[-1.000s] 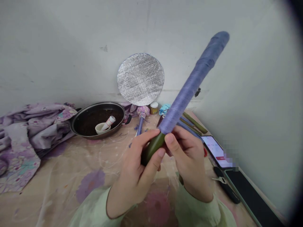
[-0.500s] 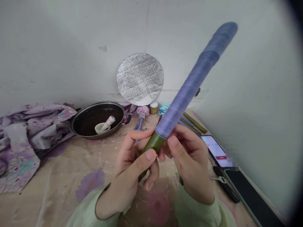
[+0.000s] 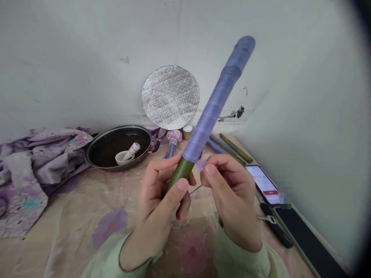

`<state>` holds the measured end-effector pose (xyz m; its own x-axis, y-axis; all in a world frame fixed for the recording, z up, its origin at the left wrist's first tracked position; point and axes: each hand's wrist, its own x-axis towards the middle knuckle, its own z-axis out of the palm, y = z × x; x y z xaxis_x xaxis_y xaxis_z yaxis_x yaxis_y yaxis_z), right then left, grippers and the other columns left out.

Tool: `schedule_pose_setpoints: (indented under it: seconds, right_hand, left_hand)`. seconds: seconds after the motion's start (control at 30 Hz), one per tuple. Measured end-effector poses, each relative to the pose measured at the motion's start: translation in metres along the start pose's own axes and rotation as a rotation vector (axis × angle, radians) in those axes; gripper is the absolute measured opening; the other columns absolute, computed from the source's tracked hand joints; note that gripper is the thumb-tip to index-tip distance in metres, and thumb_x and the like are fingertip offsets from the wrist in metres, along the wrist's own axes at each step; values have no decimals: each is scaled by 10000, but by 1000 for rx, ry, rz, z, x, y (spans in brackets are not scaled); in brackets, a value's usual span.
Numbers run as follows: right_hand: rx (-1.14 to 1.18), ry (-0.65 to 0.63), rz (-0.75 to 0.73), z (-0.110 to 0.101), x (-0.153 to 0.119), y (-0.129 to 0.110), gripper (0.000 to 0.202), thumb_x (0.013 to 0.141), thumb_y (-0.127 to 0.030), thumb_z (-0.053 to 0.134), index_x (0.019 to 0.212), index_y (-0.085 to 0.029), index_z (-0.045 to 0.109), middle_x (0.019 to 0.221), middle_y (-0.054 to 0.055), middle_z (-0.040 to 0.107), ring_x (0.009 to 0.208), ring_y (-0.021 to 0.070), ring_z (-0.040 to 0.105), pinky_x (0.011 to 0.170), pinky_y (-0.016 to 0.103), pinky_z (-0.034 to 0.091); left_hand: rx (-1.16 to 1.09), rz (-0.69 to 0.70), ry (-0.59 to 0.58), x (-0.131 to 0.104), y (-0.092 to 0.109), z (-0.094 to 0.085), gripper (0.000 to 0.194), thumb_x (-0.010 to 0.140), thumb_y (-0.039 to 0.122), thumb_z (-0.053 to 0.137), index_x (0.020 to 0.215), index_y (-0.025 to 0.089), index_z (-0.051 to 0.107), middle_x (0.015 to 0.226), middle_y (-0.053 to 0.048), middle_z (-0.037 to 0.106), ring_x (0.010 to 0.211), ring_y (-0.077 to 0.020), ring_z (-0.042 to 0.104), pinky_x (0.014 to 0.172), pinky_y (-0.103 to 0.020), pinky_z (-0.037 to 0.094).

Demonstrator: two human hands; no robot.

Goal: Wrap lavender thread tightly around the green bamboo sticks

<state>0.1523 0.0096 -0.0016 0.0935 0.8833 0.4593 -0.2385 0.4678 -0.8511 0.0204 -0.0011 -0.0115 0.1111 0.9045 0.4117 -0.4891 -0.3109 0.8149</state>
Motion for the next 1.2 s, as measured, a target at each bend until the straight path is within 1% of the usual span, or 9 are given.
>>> schedule_pose_setpoints:
  seconds: [0.1, 0.27, 0.53, 0.7, 0.77, 0.93, 1.07, 1.13, 1.2]
  right_hand:
    - [52, 4, 2, 2, -1, 2, 132, 945, -243, 693, 817, -211, 678, 605, -51, 576, 563, 85, 581, 521, 183, 474]
    - [205, -95, 22, 6, -2, 2, 101, 975, -203, 643, 885, -218, 686, 624, -49, 628, 526, 99, 628, 566, 244, 556]
    - [250, -93, 34, 8, -4, 1, 103, 970, -212, 657, 870, -208, 684, 642, -40, 669, 486, 78, 611, 534, 211, 553]
    - [233, -117, 77, 8, -3, 3, 112, 965, -287, 672, 884, -212, 693, 600, -50, 642, 435, 70, 567, 470, 189, 499]
    - [217, -94, 85, 8, -3, 4, 108, 941, -333, 707, 915, -228, 709, 644, -45, 643, 442, 64, 548, 447, 184, 470]
    - [165, -85, 48, 6, -5, 6, 196, 881, -432, 763, 1037, -314, 778, 685, -29, 633, 586, 110, 593, 533, 214, 518]
    - [159, -118, 26, 1, -6, 7, 171, 894, -421, 747, 1029, -324, 787, 651, -28, 636, 537, 123, 584, 472, 227, 500]
    - [140, -103, 6, 0, -4, 7, 131, 893, -404, 747, 944, -286, 777, 616, -32, 627, 477, 118, 556, 402, 219, 453]
    - [80, -78, -9, 0, -2, 7, 123, 895, -377, 742, 882, -256, 755, 583, -39, 607, 445, 109, 531, 377, 212, 426]
  left_hand:
    - [-45, -29, -18, 0, 1, 0, 252, 988, 191, 580, 1184, 337, 641, 886, 23, 672, 448, -7, 515, 422, -97, 401]
    - [-242, -122, -154, -1, 2, -3, 239, 1018, 228, 511, 1207, 317, 628, 887, 13, 675, 398, 25, 422, 399, -83, 302]
    - [-410, -234, -224, -1, 5, -3, 248, 1048, 265, 412, 1216, 279, 594, 917, -3, 686, 343, 38, 283, 338, -72, 226]
    - [-473, -286, -247, 0, 3, -6, 260, 1061, 279, 368, 1212, 266, 579, 905, -11, 683, 324, 42, 288, 337, -67, 249]
    - [-520, -289, -298, 0, 3, -6, 265, 1064, 286, 360, 1227, 270, 568, 907, -9, 688, 311, 42, 297, 329, -68, 264]
    - [-596, -377, -363, -1, 9, -8, 294, 1078, 291, 275, 1230, 260, 524, 844, -2, 687, 288, 38, 249, 304, -53, 242]
    - [-527, -441, -432, 2, 10, -11, 264, 1079, 343, 282, 1174, 253, 511, 704, 19, 657, 300, 0, 298, 312, -67, 260]
    - [-328, -411, -363, 5, 7, -13, 251, 1070, 375, 357, 1126, 223, 548, 716, 1, 667, 377, -28, 432, 367, -90, 340]
    - [-30, -314, -212, 6, 5, -14, 204, 1044, 363, 478, 1150, 223, 582, 785, -2, 675, 532, -64, 560, 480, -132, 441]
